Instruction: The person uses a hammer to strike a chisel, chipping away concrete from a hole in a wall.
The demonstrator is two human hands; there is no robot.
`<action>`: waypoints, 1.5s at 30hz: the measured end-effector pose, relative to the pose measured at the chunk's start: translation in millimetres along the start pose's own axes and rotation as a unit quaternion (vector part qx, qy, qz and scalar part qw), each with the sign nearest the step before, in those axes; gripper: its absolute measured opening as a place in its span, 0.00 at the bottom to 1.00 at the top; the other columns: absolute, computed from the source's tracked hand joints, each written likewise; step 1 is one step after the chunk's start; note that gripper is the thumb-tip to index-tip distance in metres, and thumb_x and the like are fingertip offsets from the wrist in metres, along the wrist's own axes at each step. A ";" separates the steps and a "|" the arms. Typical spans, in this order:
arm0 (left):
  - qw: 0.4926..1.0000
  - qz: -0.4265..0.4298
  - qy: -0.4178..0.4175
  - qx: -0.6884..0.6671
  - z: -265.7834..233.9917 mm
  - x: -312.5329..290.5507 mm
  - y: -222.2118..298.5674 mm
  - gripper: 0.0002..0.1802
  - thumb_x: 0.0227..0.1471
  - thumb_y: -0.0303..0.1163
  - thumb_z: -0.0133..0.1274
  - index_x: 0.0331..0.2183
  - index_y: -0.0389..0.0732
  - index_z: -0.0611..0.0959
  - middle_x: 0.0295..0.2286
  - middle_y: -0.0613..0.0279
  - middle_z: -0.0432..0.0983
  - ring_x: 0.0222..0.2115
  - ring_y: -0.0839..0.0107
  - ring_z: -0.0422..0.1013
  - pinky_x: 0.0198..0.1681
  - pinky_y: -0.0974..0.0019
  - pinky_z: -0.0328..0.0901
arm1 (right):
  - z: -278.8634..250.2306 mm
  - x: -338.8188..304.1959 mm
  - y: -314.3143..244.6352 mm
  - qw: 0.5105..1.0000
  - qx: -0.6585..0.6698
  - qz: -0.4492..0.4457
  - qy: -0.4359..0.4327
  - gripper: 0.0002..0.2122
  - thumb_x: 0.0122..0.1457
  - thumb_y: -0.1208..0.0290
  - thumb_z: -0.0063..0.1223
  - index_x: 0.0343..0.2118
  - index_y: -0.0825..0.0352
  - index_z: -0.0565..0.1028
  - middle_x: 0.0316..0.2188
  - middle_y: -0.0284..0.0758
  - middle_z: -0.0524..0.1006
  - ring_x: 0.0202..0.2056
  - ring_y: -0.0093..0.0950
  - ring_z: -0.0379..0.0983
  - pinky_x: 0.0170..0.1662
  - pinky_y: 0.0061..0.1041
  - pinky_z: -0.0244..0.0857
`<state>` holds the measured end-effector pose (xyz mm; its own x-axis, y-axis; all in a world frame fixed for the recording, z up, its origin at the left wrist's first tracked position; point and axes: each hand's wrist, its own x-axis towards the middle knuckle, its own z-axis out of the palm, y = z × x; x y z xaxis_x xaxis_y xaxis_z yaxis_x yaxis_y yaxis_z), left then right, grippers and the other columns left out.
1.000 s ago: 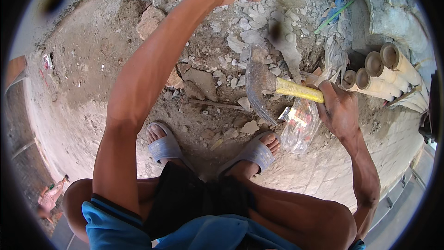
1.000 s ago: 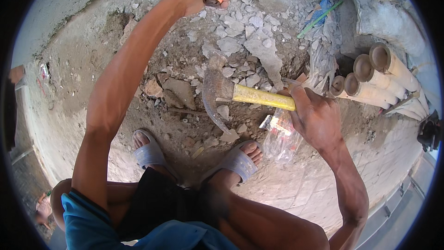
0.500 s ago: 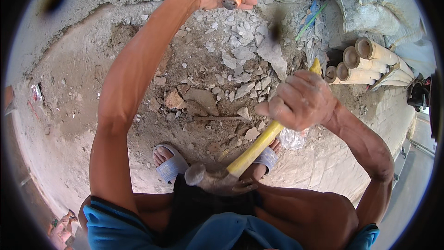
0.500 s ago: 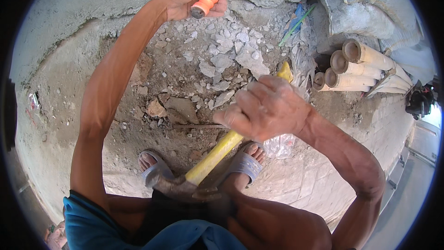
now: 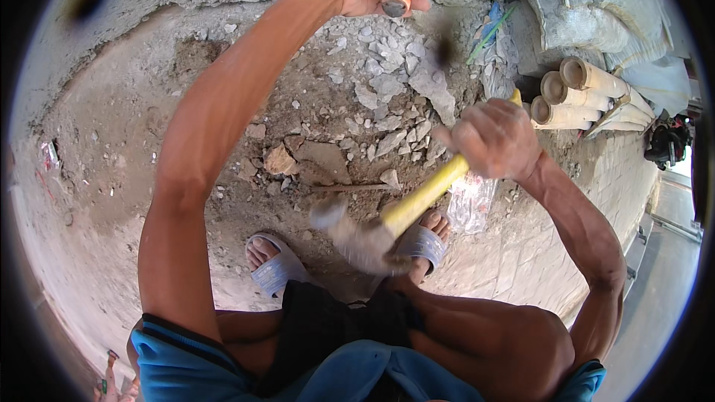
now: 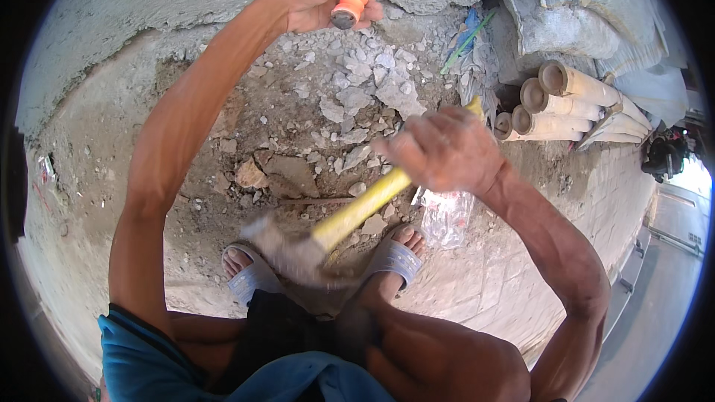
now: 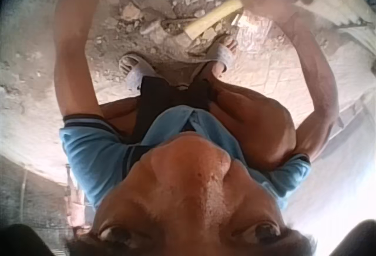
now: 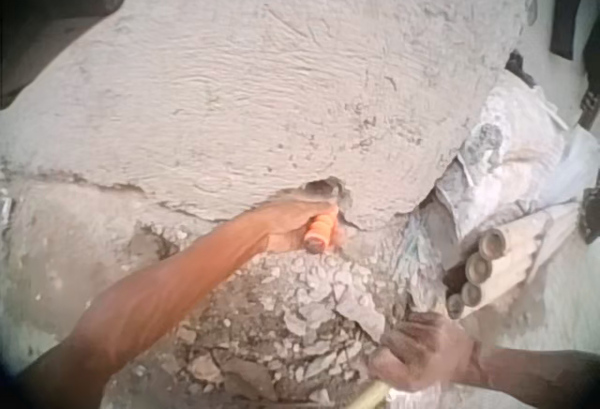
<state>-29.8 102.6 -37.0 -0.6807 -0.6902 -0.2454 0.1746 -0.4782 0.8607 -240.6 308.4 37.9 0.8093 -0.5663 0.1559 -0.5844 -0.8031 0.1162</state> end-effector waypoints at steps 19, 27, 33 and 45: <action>0.999 0.012 -0.012 -0.032 17.2 9.3 -10.0 0.26 0.63 0.43 0.52 0.50 0.31 0.70 0.44 0.38 0.76 0.42 0.62 0.78 0.42 0.69 0.76 | -15.7 -29.6 5.0 0.972 -0.054 0.189 -0.128 0.08 0.57 0.70 0.60 0.28 0.62 0.70 0.17 0.30 0.70 0.16 0.30 0.73 0.19 0.31 0.66; 0.999 0.025 0.008 -0.046 17.8 14.8 -8.1 0.23 0.63 0.44 0.51 0.49 0.35 0.71 0.44 0.39 0.76 0.44 0.64 0.78 0.45 0.70 0.76 | 3.5 -30.6 59.9 0.973 -0.093 0.181 -0.104 0.12 0.60 0.66 0.57 0.30 0.62 0.65 0.12 0.34 0.70 0.11 0.32 0.69 0.14 0.35 0.62; 0.999 0.009 -0.034 -0.024 13.6 39.4 -8.3 0.17 0.63 0.41 0.51 0.45 0.38 0.72 0.41 0.46 0.77 0.45 0.61 0.77 0.48 0.60 0.76 | -11.4 -33.0 8.2 0.965 -0.030 0.213 -0.150 0.08 0.56 0.70 0.57 0.35 0.62 0.70 0.19 0.36 0.75 0.19 0.34 0.77 0.20 0.34 0.71; 0.965 -0.017 0.207 0.158 38.7 -35.4 -98.6 0.23 0.58 0.53 0.55 0.36 0.40 0.75 0.23 0.66 0.69 0.17 0.76 0.67 0.26 0.67 0.69 | -14.2 -96.4 -28.5 0.952 0.097 0.207 -0.203 0.05 0.56 0.69 0.56 0.29 0.61 0.72 0.18 0.33 0.74 0.18 0.33 0.76 0.18 0.34 0.68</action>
<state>-50.5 195.2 -96.0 -0.3285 -0.8664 -0.3761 -0.1124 -0.3595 0.9264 -302.9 388.5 33.5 0.4908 -0.8352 -0.2479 -0.8685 -0.4917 -0.0630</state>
